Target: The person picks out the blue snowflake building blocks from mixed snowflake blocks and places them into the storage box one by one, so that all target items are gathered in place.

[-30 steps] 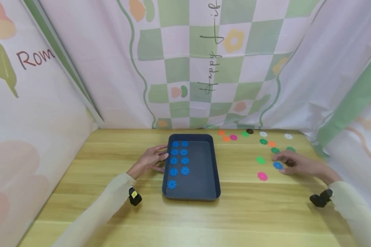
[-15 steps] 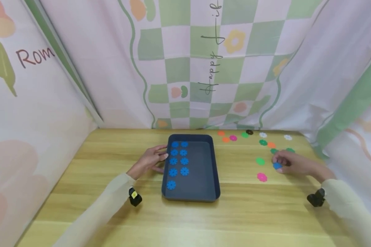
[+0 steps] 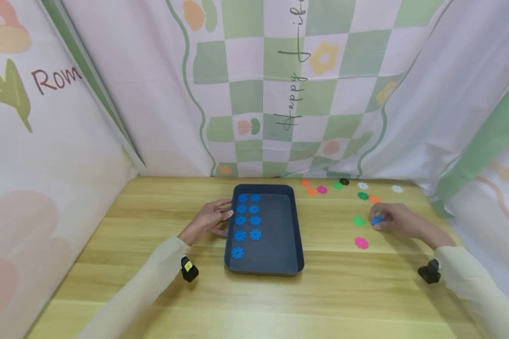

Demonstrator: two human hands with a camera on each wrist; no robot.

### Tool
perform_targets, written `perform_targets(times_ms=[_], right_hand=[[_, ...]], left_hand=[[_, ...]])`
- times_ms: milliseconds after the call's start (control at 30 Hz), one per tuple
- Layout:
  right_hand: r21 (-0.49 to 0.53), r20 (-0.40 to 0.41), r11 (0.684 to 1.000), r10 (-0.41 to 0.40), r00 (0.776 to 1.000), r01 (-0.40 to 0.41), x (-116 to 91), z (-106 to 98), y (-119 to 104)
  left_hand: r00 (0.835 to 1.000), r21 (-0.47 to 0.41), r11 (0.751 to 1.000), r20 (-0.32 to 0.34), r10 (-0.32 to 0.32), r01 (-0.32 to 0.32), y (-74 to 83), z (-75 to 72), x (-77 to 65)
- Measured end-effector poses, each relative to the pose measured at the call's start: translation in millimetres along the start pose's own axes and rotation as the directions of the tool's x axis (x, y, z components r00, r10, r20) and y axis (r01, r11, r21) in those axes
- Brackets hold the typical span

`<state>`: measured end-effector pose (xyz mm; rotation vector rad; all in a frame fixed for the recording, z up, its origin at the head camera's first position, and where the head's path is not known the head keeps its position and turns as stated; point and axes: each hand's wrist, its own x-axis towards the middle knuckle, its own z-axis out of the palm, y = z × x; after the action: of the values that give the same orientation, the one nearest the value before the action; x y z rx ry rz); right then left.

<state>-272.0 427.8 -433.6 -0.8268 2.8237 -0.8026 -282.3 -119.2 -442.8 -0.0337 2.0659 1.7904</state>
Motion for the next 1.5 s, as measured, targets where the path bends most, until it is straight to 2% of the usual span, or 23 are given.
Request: perform_targets(times_ms=[133, 333, 400, 467, 567, 700, 800, 933, 1167, 1333, 1500], right_hand=[[0.027, -0.005, 0.999, 0.021, 1.000, -0.021, 3, -1, -3], [0.041, -0.037, 0.999, 0.012, 0.999, -0.010, 14, -5, -11], [0.109, -0.020, 0.994, -0.002, 1.000, 0.004, 18, -6, -16], [0.206, 0.004, 0.979, -0.005, 1.000, 0.004, 22, -6, -25], [0.348, 0.051, 0.937, -0.015, 0.999, -0.003, 31, -2, -42], [0.464, 0.088, 0.885, -0.013, 0.996, -0.030, 48, 15, -64], [0.521, 0.107, 0.852, -0.004, 0.994, -0.052, 57, 30, -79], [0.543, 0.119, 0.838, -0.002, 0.993, -0.063, 68, 46, -104], [0.600, 0.147, 0.795, -0.001, 0.989, -0.089, 98, 59, -149], [0.617, 0.180, 0.783, -0.048, 0.982, -0.075, 117, 71, -169], [0.644, 0.226, 0.756, -0.049, 0.973, -0.112, 128, 82, -178]], left_hand=[[1.000, 0.003, 1.000, 0.008, 0.007, -0.007, 0.4, -1.0, -0.1], [1.000, -0.002, 1.000, 0.018, 0.010, -0.010, 3.3, -1.9, 0.3], [1.000, -0.004, 1.000, 0.016, 0.010, -0.010, 3.8, -1.8, 0.9], [1.000, -0.001, 1.000, 0.020, 0.012, -0.012, 3.8, -1.7, 1.4], [1.000, 0.008, 1.000, 0.019, 0.008, -0.008, 3.0, -2.2, 2.3], [1.000, 0.020, 1.000, 0.011, 0.008, -0.009, 1.4, -3.6, 2.2], [1.000, 0.021, 1.000, 0.028, 0.011, -0.012, -0.7, -3.1, 2.5], [0.998, 0.008, 1.000, 0.057, 0.007, -0.007, -4.3, -2.2, 2.8], [0.999, -0.007, 1.000, 0.039, 0.018, -0.018, -3.7, -5.0, 0.2], [0.999, 0.010, 1.000, 0.030, 0.017, -0.017, -0.4, -5.4, -0.1], [1.000, 0.024, 0.999, 0.014, 0.026, -0.026, 0.3, -3.0, 0.6]])
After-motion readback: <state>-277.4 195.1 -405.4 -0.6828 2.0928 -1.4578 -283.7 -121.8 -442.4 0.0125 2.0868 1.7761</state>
